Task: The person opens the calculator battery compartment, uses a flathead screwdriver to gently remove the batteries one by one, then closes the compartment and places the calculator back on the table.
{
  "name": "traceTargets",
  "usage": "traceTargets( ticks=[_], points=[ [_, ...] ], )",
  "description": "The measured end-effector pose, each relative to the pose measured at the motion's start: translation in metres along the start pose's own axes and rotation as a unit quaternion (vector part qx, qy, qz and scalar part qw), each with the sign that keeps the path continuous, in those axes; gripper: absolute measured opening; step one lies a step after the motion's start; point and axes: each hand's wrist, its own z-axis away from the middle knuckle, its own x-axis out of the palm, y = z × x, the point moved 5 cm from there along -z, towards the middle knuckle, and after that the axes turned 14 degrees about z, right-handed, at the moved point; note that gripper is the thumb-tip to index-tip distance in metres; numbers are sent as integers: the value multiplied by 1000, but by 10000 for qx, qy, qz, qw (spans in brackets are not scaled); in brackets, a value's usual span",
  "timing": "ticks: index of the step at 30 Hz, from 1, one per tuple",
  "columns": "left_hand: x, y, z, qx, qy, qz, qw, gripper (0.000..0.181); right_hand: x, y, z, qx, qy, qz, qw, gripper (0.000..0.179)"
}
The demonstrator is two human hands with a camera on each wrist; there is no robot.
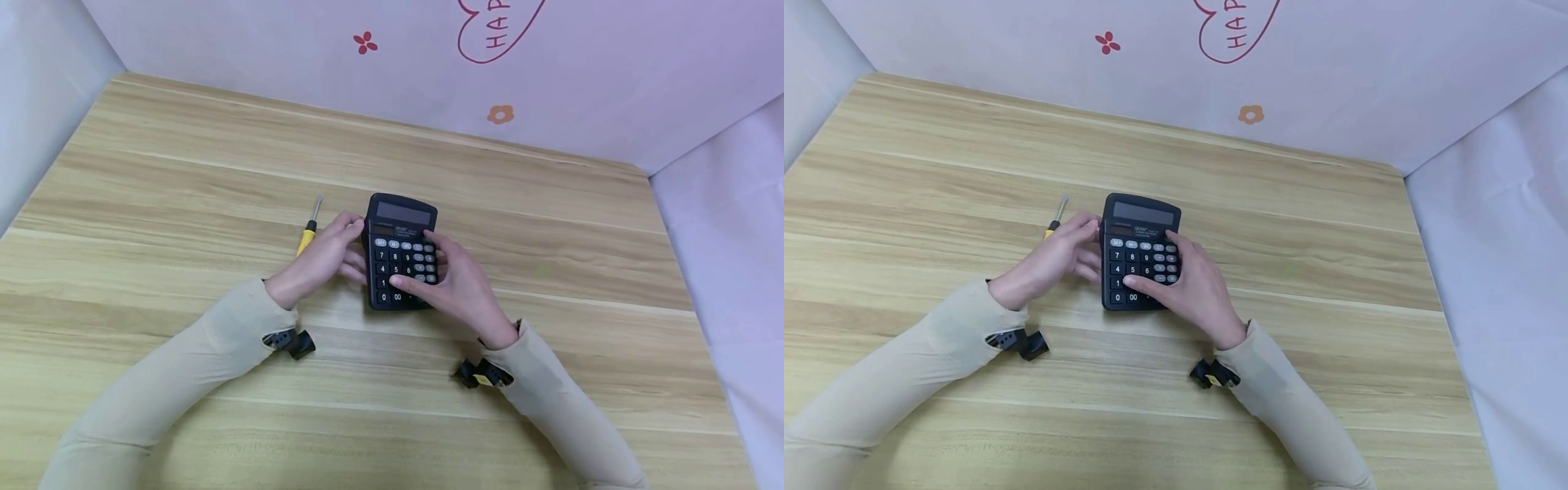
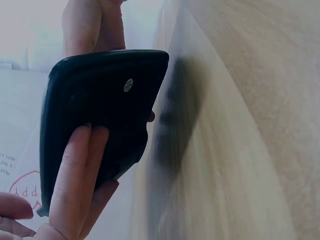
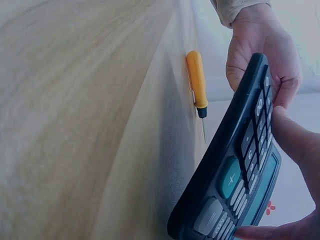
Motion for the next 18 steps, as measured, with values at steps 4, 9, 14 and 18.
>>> traceTargets(
  ticks=[4,9,14,18],
  points=[
    [0,1,0,186,47,264,9995,35,0,0,-1,-13,-38,-210,9998,92],
    [-2,-1,-2,383,139,93,9991,33,0,-1,-1,-37,-35,-319,9995,92],
    [-4,-3,-5,509,211,-319,9980,33,0,-2,-1,-61,-13,-305,9995,91],
    [-5,-5,-7,498,287,-432,9974,34,1,-2,-1,-59,-48,-329,9994,90]
  ],
)
